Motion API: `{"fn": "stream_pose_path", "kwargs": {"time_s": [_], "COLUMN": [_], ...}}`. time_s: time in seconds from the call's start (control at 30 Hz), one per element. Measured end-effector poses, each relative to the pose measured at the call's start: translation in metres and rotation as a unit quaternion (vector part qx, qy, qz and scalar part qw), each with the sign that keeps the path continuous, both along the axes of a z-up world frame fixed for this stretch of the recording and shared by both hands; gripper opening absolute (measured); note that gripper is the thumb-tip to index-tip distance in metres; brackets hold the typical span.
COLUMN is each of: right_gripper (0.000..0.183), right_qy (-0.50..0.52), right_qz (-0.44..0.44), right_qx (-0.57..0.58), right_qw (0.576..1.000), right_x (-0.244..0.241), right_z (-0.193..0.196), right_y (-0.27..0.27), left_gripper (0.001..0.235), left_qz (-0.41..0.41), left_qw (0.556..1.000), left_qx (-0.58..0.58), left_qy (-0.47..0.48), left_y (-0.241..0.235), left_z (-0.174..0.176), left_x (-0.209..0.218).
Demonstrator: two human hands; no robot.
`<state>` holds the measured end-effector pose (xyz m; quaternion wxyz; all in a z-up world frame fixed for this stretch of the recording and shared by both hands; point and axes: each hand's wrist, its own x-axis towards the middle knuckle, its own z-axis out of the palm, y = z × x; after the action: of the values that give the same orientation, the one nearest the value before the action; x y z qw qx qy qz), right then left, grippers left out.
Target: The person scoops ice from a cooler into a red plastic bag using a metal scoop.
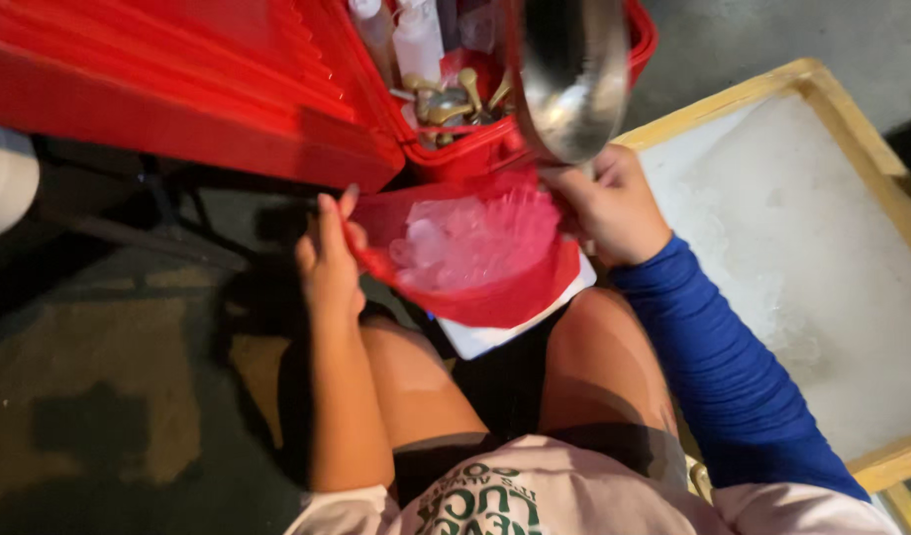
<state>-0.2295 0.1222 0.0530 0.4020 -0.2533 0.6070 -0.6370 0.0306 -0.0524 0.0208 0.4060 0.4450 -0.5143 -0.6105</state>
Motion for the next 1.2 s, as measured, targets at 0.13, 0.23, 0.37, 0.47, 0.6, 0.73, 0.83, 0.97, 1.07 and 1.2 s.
{"fn": "stream_pose_path", "kwargs": {"time_s": [0.13, 0.23, 0.37, 0.47, 0.6, 0.73, 0.83, 0.97, 1.07, 1.2], "right_gripper": [0.01, 0.013, 0.021, 0.015, 0.028, 0.022, 0.025, 0.053, 0.045, 0.05], "right_qy": [0.081, 0.058, 0.124, 0.137, 0.188, 0.285, 0.319, 0.325, 0.284, 0.323], "right_qz": [-0.079, -0.091, -0.081, -0.064, -0.042, -0.038, -0.091, -0.091, -0.02, 0.033], "right_qx": [-0.112, -0.079, -0.113, -0.145, -0.001, 0.038, 0.135, 0.414, 0.588, 0.679], "right_qw": [0.987, 0.991, 0.983, 0.978, 0.981, 0.957, 0.934, 0.845, 0.757, 0.658], "right_x": [-0.028, -0.043, -0.041, -0.037, -0.043, -0.071, -0.114, -0.18, -0.219, -0.243], "right_z": [0.01, 0.014, 0.011, 0.008, 0.002, -0.013, -0.033, -0.085, -0.147, -0.234], "right_y": [-0.014, -0.012, -0.009, -0.009, 0.006, 0.042, 0.109, 0.225, 0.309, 0.406], "left_gripper": [0.036, 0.033, 0.034, 0.035, 0.034, 0.019, 0.022, 0.027, 0.03, 0.029], "left_qz": [-0.086, -0.126, -0.109, -0.099, -0.127, -0.149, -0.109, -0.009, -0.105, -0.325], "left_qw": [0.995, 0.985, 0.983, 0.982, 0.972, 0.966, 0.937, 0.869, 0.856, 0.801], "left_qx": [-0.046, -0.101, -0.131, -0.156, -0.197, -0.195, -0.249, -0.422, -0.471, -0.502], "left_qy": [-0.007, 0.058, 0.069, 0.049, 0.005, -0.078, -0.218, -0.256, -0.187, -0.018], "left_y": [0.011, 0.016, 0.02, 0.031, 0.036, 0.033, 0.037, 0.055, 0.083, 0.162], "left_z": [0.015, 0.024, 0.025, 0.015, 0.0, 0.0, 0.015, 0.039, 0.051, 0.032], "left_x": [-0.009, -0.015, -0.018, -0.016, -0.023, -0.016, -0.014, -0.01, -0.03, -0.073]}}
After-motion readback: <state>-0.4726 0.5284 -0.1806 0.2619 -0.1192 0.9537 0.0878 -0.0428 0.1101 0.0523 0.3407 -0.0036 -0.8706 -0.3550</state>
